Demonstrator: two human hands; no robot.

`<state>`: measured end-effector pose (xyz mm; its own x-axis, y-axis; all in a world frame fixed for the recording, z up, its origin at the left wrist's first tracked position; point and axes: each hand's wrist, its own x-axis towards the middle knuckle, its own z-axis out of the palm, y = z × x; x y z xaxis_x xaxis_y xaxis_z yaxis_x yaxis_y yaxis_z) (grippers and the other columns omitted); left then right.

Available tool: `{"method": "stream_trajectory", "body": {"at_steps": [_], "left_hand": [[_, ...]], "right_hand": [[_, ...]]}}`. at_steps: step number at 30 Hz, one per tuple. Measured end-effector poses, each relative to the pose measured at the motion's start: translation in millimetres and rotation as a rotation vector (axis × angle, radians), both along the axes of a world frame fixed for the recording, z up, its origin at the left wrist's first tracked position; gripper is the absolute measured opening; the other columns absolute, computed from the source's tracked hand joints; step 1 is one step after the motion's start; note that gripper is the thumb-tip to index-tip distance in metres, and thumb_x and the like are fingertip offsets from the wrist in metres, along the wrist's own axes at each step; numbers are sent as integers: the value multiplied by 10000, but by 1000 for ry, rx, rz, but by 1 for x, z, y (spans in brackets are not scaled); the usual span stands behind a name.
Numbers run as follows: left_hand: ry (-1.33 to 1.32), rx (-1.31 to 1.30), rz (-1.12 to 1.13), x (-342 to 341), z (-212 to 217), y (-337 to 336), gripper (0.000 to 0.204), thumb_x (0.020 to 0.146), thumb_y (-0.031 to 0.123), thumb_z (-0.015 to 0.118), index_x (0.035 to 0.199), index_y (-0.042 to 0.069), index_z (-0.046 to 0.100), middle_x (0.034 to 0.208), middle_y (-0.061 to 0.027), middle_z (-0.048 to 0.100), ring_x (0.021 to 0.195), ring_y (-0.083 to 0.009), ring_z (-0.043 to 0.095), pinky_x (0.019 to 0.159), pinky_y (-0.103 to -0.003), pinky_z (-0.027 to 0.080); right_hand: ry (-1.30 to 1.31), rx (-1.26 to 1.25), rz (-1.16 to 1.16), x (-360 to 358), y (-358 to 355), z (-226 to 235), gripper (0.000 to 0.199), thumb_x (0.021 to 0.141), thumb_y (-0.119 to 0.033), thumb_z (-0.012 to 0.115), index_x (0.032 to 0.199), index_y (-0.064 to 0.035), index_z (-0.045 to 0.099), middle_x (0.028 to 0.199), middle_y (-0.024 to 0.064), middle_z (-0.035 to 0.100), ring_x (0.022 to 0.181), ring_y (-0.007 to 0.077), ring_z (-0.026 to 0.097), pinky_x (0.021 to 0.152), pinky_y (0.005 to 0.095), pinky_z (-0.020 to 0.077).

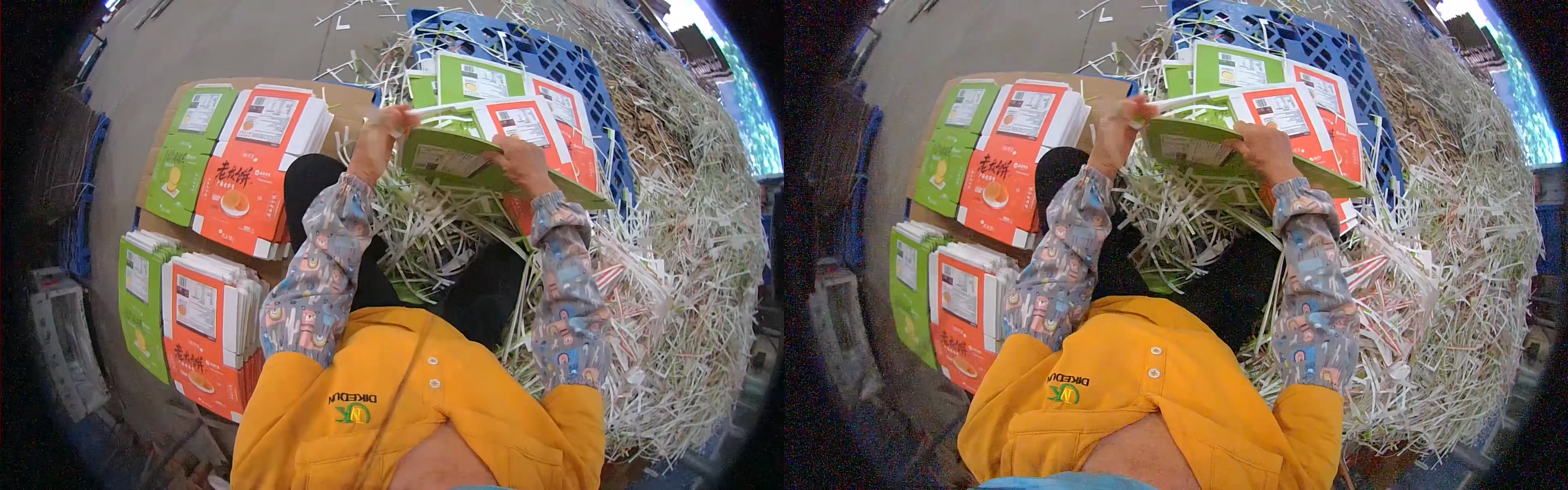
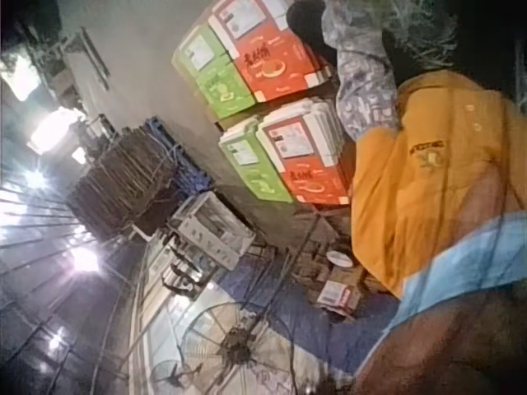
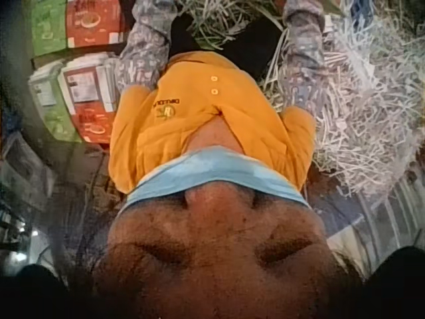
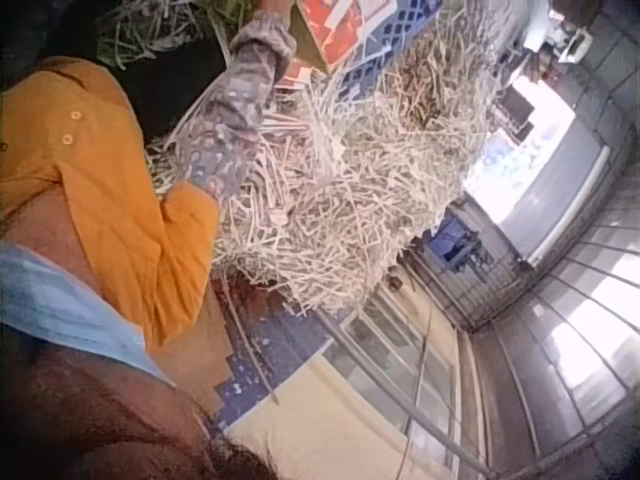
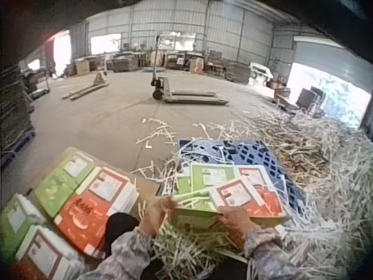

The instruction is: Sorting and stripping waste paper strips from cardboard food packaging boxes.

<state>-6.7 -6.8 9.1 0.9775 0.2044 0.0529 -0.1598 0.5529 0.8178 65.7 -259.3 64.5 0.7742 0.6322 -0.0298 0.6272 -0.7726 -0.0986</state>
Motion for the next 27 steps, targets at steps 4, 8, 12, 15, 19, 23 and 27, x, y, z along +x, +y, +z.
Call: {"method": "stream_trajectory", "body": {"at_steps": [4,8,12,15,19,23,27], "left_hand": [[78,-280,372,-10,-32,36,325,846,301,481,998,18,527,752,-62,589,739,-130,555,708,-251,424],[110,503,296,-36,-60,24,223,793,180,482,897,5,574,749,-95,586,644,-191,534,641,-300,420],[52,1760,-252,-78,-67,-22,488,684,178,614,1115,20,447,979,-189,517,969,-321,493,836,-367,388],[107,1534,-170,-82,-65,-7,519,683,195,641,1125,12,441,997,-184,517,959,-313,501,831,-365,394],[282,637,-182,-68,-50,-21,422,751,210,621,1075,-18,478,992,-143,547,908,-214,527,796,-310,410],[393,135,-296,-67,-32,-65,487,823,305,543,1151,-30,415,1029,-81,515,962,-151,491,812,-288,400],[333,-324,-213,-72,-3,-79,496,841,322,506,1205,29,339,1149,-95,444,1054,-165,427,875,-332,355]], "right_hand": [[1,70,-52,3,2,0,298,775,-425,514,871,-148,568,733,126,582,699,321,555,574,440,424],[65,62,-92,14,5,5,315,775,-441,508,870,-149,574,759,126,587,714,313,561,590,432,425],[65,107,-190,32,-25,26,346,761,-442,532,947,-154,577,773,136,592,733,296,573,611,400,429],[54,415,-174,30,-47,63,345,764,-386,567,1019,-154,580,812,101,619,732,215,591,631,345,438],[0,739,-374,-4,-48,154,354,788,-275,591,1020,-10,565,841,44,614,730,138,572,646,262,451],[64,1391,-386,-4,-45,165,396,802,-282,576,1070,4,520,966,72,582,798,170,570,682,270,465],[450,1867,-455,2,-18,149,434,812,-281,559,1141,-20,449,1104,101,519,963,237,520,855,364,418]]}}
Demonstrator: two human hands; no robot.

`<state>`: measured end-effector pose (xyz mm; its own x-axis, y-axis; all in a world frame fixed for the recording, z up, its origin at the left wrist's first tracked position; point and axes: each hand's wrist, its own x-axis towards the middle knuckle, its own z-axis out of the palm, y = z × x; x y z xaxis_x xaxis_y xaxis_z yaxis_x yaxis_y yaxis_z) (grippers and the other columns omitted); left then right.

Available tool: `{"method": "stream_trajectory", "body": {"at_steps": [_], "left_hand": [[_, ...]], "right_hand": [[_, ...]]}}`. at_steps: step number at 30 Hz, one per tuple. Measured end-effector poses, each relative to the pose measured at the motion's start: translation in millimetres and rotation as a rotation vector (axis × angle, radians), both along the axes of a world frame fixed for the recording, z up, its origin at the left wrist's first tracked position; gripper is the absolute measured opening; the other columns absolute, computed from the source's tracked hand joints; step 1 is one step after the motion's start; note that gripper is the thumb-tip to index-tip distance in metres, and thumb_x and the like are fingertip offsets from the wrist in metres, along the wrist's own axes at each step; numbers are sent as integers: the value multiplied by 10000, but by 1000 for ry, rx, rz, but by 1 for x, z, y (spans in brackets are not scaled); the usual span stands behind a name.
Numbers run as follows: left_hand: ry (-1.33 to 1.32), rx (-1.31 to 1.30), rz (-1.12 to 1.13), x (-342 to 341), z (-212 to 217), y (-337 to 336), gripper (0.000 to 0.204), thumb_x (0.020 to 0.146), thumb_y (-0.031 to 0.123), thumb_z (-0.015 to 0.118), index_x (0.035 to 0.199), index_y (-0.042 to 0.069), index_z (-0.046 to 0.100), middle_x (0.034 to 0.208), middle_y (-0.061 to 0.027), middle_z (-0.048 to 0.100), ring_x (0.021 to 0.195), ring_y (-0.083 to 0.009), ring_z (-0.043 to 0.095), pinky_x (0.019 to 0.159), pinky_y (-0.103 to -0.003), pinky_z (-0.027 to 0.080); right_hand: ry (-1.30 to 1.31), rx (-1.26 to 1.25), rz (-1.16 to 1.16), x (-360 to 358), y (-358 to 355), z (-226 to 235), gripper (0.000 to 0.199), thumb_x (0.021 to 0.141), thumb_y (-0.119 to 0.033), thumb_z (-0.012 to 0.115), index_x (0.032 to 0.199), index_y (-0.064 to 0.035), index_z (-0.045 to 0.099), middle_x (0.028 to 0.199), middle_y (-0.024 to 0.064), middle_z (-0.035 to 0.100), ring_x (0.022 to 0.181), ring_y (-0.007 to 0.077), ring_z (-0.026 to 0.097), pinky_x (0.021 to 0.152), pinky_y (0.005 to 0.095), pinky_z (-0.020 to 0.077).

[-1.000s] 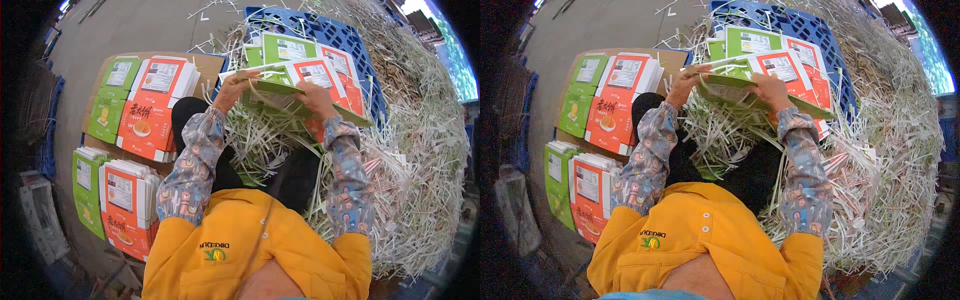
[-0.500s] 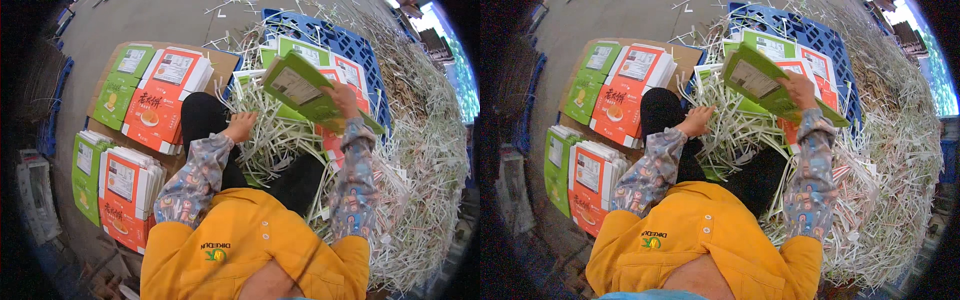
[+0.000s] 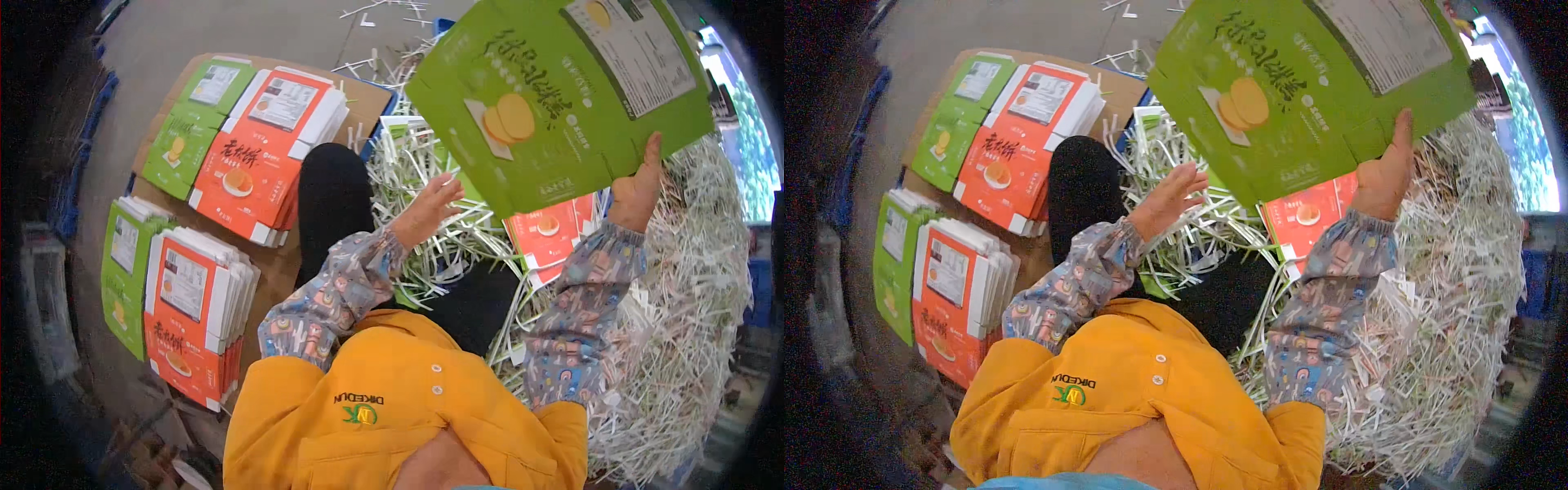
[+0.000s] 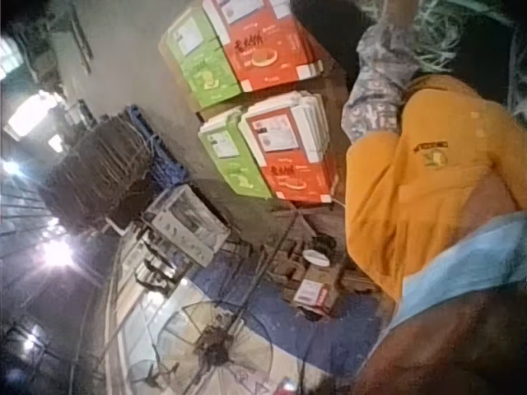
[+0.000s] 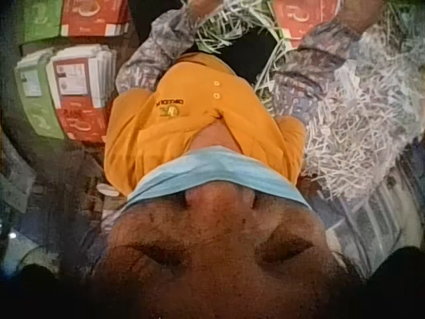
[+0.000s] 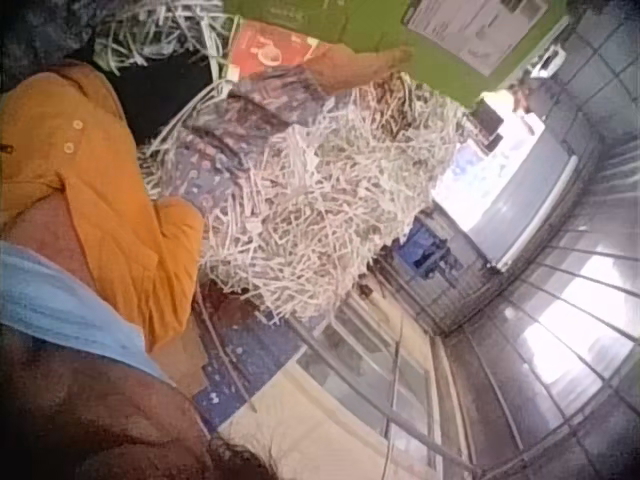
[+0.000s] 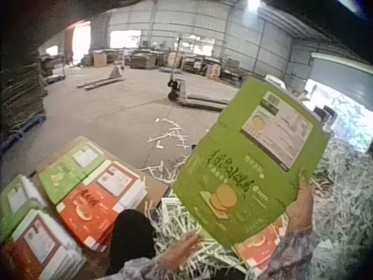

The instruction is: Sorting and stripping waste paper strips from cardboard food packaging boxes.

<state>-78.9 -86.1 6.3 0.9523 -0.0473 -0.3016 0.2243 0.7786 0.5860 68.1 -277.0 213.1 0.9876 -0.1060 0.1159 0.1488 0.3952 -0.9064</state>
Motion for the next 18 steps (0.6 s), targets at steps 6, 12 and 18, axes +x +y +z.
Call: {"method": "stream_trajectory", "body": {"at_steps": [6,12,18], "left_hand": [[-105,-45,444,-9,46,65,276,840,101,465,1106,37,428,1042,-66,536,926,-173,539,766,-293,455],[-105,43,784,-64,42,169,325,805,67,498,1113,-4,421,1024,-102,546,886,-181,557,762,-295,469],[-65,235,1070,-144,40,281,312,790,30,505,1097,7,449,1013,-85,553,845,-182,568,752,-309,476]], "right_hand": [[124,129,138,37,73,-53,416,822,-296,537,1122,-20,455,1075,112,530,961,263,521,826,406,437],[341,118,405,24,216,-93,285,855,-241,489,1051,-35,479,977,86,558,866,240,554,760,376,475],[383,258,700,-28,382,-99,263,838,-222,515,1029,-41,498,988,88,569,884,228,556,796,376,456]]}}
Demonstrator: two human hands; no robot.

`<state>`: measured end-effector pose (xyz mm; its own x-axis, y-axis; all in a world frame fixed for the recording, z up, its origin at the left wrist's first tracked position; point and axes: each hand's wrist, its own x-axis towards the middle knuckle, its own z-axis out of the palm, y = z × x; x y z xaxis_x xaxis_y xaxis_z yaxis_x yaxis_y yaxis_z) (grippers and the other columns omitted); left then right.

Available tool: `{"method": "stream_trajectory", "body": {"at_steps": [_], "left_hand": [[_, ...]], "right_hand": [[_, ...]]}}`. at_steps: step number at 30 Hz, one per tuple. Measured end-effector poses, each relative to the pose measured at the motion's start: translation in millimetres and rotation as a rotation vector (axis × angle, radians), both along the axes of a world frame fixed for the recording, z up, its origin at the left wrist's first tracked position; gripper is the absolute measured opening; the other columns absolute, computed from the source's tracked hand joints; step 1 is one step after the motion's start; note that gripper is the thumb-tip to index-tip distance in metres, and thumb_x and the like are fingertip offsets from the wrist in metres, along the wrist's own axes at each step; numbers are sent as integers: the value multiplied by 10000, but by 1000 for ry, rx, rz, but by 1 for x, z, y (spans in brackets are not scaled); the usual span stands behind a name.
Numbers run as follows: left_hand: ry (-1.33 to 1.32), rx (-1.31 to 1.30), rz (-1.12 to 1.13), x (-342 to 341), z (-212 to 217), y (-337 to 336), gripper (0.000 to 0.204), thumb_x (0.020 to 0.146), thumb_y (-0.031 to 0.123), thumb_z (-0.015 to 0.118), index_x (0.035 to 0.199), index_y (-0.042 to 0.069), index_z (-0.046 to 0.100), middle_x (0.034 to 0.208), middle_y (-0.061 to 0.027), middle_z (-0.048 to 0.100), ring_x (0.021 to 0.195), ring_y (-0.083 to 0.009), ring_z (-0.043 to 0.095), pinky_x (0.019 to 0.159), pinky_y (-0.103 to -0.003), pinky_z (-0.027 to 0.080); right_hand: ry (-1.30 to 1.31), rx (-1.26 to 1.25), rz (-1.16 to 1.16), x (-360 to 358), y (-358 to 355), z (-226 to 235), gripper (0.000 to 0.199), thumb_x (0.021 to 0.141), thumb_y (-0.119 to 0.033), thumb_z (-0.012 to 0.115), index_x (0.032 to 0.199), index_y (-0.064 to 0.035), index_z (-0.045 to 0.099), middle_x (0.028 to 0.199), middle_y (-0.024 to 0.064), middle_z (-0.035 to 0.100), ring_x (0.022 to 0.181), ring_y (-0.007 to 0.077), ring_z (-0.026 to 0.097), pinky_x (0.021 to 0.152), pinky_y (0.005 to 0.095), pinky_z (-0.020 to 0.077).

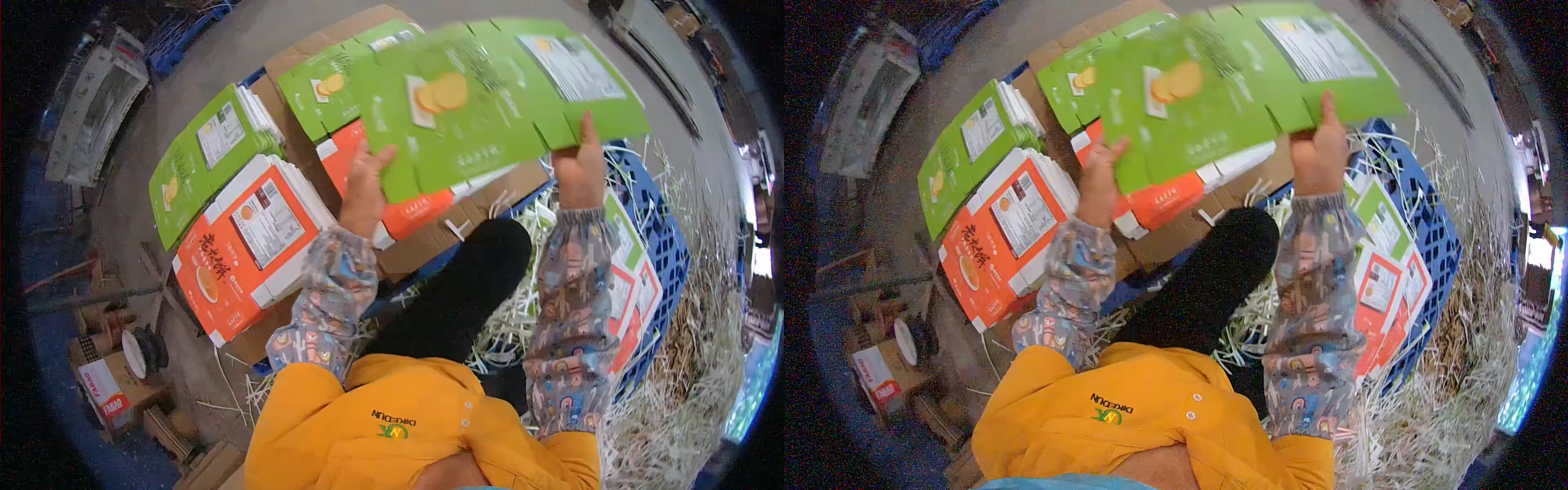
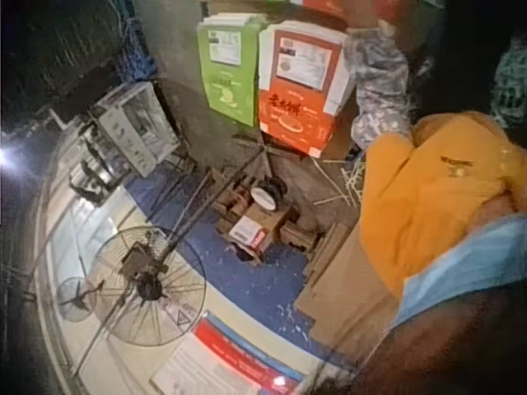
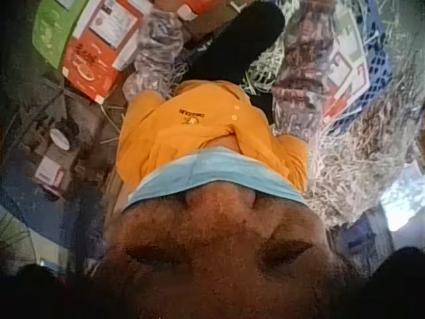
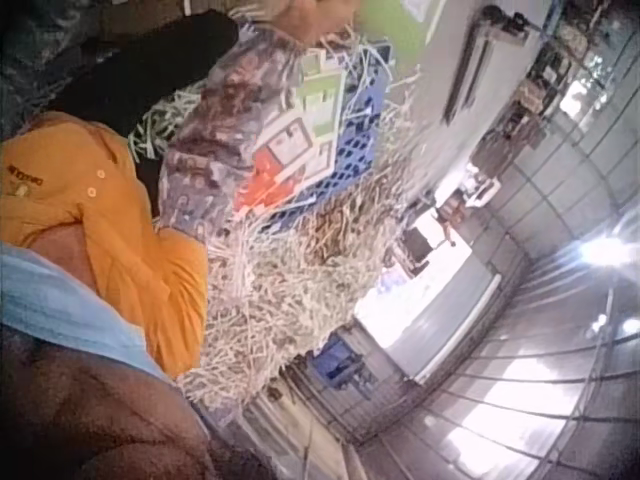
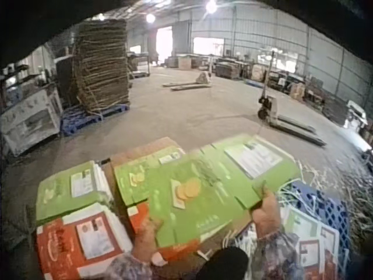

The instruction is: Sorting and stripping waste paper strips from cardboard food packaging boxes.

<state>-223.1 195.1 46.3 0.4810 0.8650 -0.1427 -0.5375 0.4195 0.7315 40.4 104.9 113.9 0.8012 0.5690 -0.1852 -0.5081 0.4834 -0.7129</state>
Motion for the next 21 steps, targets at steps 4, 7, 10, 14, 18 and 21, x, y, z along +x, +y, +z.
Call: {"method": "stream_trajectory", "body": {"at_steps": [4,7,10,14,18,21], "left_hand": [[42,133,207,-38,10,78,314,798,52,515,1106,22,463,1033,-77,548,886,-182,550,764,-298,460],[52,148,283,-46,3,134,327,804,62,515,1123,20,454,1040,-78,544,912,-184,540,783,-296,446],[-55,238,263,-53,-37,189,323,810,67,512,1124,18,454,1041,-81,541,913,-192,539,794,-298,439],[193,125,201,-74,-160,235,304,805,67,508,1100,9,466,1023,-86,548,895,-198,541,786,-299,437],[744,300,134,-154,-256,267,264,788,103,528,1023,-17,516,967,-98,572,853,-182,549,740,-286,438],[521,202,-13,-89,-246,263,252,771,128,549,974,-22,548,934,-99,584,818,-174,556,709,-282,437]], "right_hand": [[-57,214,501,-47,45,42,271,851,-246,491,1018,-33,497,977,95,563,869,212,558,813,338,437],[-429,-197,415,-53,50,33,260,872,-246,447,999,-25,499,930,99,566,844,195,564,762,317,459],[-493,-464,405,-38,11,-1,250,881,-233,422,971,-15,504,843,83,570,759,163,570,657,270,473],[-394,-731,271,-15,-84,-58,202,856,-212,463,878,-19,519,754,66,567,633,126,549,585,244,468],[-290,-897,190,-17,-177,-93,200,846,-218,470,870,-26,521,730,59,559,591,117,533,548,239,459],[-245,-1066,25,-22,-265,-78,181,847,-211,476,865,-35,513,715,51,547,579,117,527,524,226,447]]}}
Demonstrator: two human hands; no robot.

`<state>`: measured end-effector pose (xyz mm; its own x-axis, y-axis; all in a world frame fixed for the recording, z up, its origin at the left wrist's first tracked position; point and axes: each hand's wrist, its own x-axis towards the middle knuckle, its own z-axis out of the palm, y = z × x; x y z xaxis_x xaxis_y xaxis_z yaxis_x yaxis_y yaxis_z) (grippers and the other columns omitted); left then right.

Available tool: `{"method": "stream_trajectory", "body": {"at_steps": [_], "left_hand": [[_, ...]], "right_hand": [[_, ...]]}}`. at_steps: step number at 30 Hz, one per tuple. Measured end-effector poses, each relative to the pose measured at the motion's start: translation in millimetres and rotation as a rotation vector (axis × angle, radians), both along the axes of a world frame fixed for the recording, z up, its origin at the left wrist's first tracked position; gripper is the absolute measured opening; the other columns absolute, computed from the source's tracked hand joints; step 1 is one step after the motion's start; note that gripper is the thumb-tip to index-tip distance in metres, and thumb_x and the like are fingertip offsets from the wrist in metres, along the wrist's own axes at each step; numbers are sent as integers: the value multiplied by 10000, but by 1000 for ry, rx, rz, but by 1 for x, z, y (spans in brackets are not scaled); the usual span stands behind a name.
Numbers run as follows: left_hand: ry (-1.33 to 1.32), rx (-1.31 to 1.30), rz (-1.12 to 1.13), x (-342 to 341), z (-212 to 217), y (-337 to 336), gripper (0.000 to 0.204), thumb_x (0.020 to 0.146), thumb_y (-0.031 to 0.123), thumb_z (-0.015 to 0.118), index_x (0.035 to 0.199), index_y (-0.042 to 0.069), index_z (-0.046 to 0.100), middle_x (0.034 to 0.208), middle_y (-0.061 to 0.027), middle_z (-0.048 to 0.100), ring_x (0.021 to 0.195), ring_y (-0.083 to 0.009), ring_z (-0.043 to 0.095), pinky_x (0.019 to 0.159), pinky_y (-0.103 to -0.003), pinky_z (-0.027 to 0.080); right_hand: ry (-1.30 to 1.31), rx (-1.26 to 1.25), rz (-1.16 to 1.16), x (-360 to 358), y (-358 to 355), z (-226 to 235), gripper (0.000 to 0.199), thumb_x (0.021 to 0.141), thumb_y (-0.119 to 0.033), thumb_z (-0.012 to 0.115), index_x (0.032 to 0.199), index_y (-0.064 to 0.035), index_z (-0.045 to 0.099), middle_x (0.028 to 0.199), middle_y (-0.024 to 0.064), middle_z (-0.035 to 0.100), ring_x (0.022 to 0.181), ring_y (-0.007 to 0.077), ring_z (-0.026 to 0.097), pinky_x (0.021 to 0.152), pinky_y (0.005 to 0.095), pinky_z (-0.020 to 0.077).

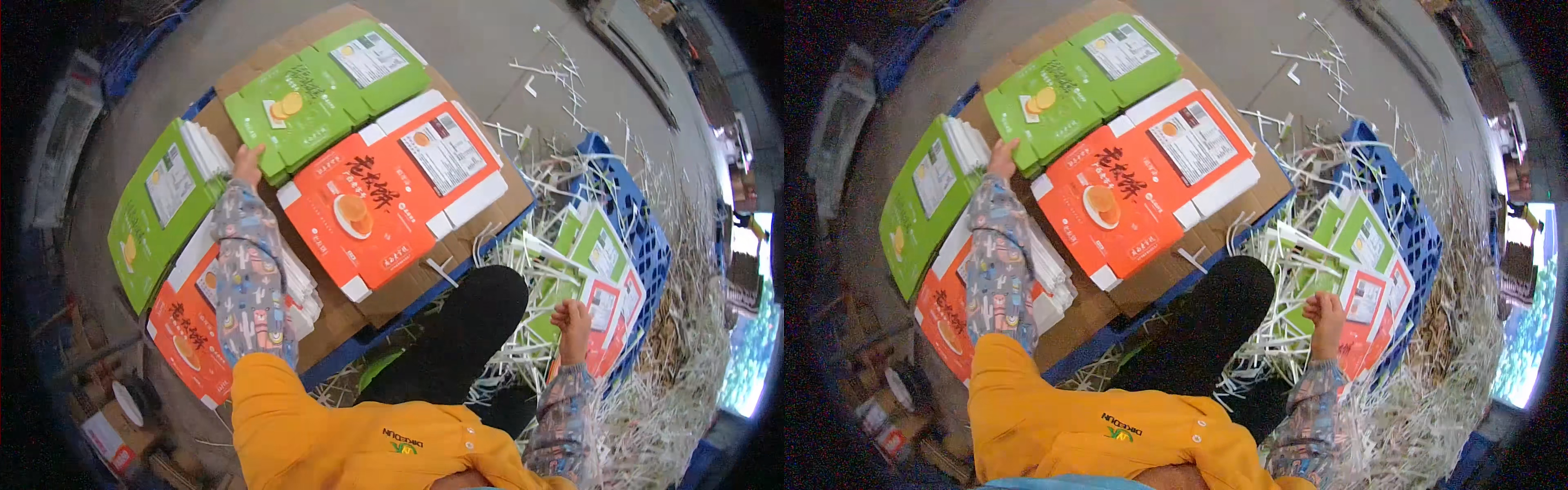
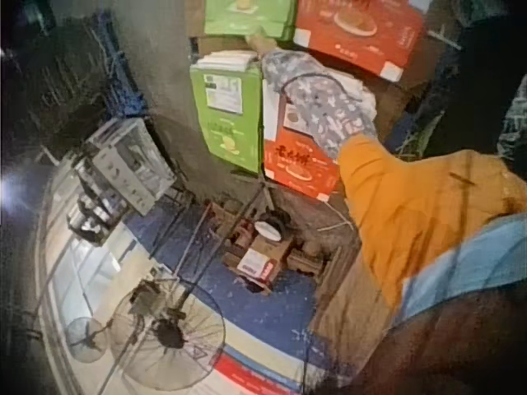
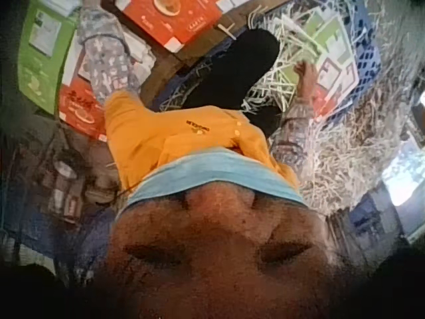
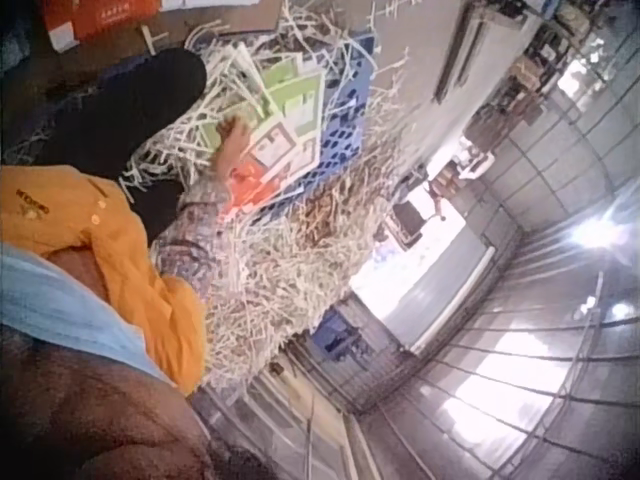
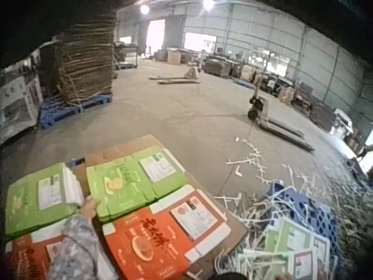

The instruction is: Sorting and stripping waste paper strips from cardboard food packaging boxes.

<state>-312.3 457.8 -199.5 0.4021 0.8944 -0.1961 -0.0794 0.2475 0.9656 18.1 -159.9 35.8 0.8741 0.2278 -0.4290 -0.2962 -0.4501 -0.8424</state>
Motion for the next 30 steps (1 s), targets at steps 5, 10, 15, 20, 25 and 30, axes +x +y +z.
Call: {"method": "stream_trajectory", "body": {"at_steps": [5,10,15,20,25,30], "left_hand": [[489,15,70,-2,28,3,246,724,120,577,926,-22,581,842,-94,599,759,-184,571,648,-321,448],[962,440,245,9,44,-3,298,690,159,610,926,-19,571,884,-128,579,776,-242,549,644,-345,433],[899,819,423,8,36,-1,374,682,162,617,995,-22,527,958,-152,546,809,-276,522,661,-365,420],[512,805,112,95,67,-99,468,719,76,571,1147,-31,413,1041,-149,500,872,-246,507,728,-355,417],[356,636,-163,143,124,-189,403,762,50,532,1136,-33,411,1039,-125,489,842,-181,510,709,-262,437],[266,438,-410,211,199,-307,313,755,45,548,1049,-26,466,955,-77,504,750,-150,511,619,-248,451]], "right_hand": [[-15,-48,-177,-24,-83,-6,144,836,-184,488,813,-45,517,682,30,518,569,100,511,493,216,429],[-360,-487,-269,-43,-216,-42,225,814,-241,489,745,-32,532,659,53,545,548,125,521,492,242,425],[-218,-139,-845,-67,-302,-54,145,808,-174,472,794,-34,503,657,57,513,522,125,510,458,237,431],[-267,8,-976,-78,-402,-80,123,787,-147,492,826,-34,464,628,50,484,492,132,482,423,225,406],[-406,-576,-926,-83,-403,-141,158,705,-166,543,766,-23,518,680,100,536,589,230,518,520,364,421],[-460,-928,-1026,-87,-452,-181,262,653,-228,573,763,9,558,727,152,584,691,274,555,598,385,424]]}}
